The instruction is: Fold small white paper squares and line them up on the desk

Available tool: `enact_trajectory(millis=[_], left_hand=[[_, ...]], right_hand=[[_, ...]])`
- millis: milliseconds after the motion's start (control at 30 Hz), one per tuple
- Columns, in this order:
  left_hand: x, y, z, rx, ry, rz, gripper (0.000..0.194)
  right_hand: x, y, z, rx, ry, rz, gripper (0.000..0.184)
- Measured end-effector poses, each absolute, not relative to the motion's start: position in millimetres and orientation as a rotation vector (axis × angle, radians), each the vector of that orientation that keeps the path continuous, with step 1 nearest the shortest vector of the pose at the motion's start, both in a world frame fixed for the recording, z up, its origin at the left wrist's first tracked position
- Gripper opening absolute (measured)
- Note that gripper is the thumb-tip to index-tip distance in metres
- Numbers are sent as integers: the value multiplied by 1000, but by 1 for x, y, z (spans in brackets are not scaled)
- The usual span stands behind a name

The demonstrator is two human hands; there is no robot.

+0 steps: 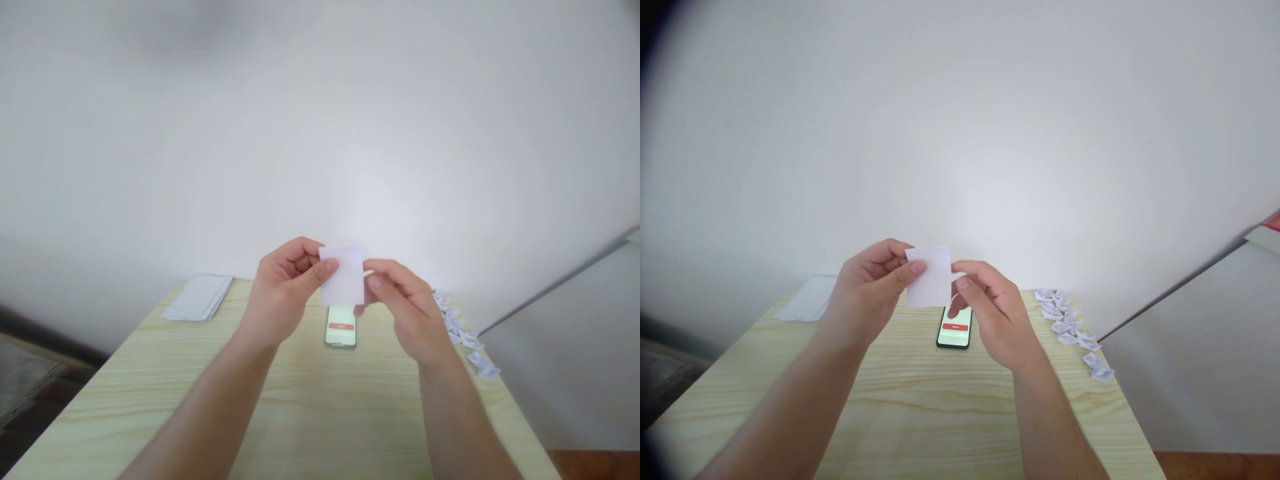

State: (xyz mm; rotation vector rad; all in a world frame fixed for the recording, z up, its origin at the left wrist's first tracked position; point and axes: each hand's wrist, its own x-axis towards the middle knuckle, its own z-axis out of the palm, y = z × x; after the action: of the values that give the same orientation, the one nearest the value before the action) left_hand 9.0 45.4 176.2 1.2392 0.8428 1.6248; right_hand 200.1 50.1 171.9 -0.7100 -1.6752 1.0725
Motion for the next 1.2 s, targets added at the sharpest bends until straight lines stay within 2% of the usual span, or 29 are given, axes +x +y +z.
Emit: enact_trajectory(millis=[100, 200, 333, 533, 767, 900, 1200], left_hand=[[9, 46, 176, 1182, 809, 1599, 18], [8, 46, 177, 1157, 770, 1566, 16], [8, 45, 179, 1147, 762, 1530, 17], [6, 43, 180, 1219, 736, 1448, 17], [0, 39, 184, 1473, 822, 1259, 13], [1, 36, 187, 1522, 873, 1249, 14], [0, 35, 189, 1518, 836, 1257, 12]], right_hand=[[199, 51, 168, -679, -1626, 897, 33], [200, 50, 168, -638, -1713, 734, 24], [201, 50, 171, -610, -1757, 662, 21], [199, 46, 176, -621, -1756, 670, 15], [203, 42, 178, -656, -1751, 841, 10], [205, 41, 180, -706, -1876, 819, 14], [200, 38, 180, -800, -1771, 803, 10]])
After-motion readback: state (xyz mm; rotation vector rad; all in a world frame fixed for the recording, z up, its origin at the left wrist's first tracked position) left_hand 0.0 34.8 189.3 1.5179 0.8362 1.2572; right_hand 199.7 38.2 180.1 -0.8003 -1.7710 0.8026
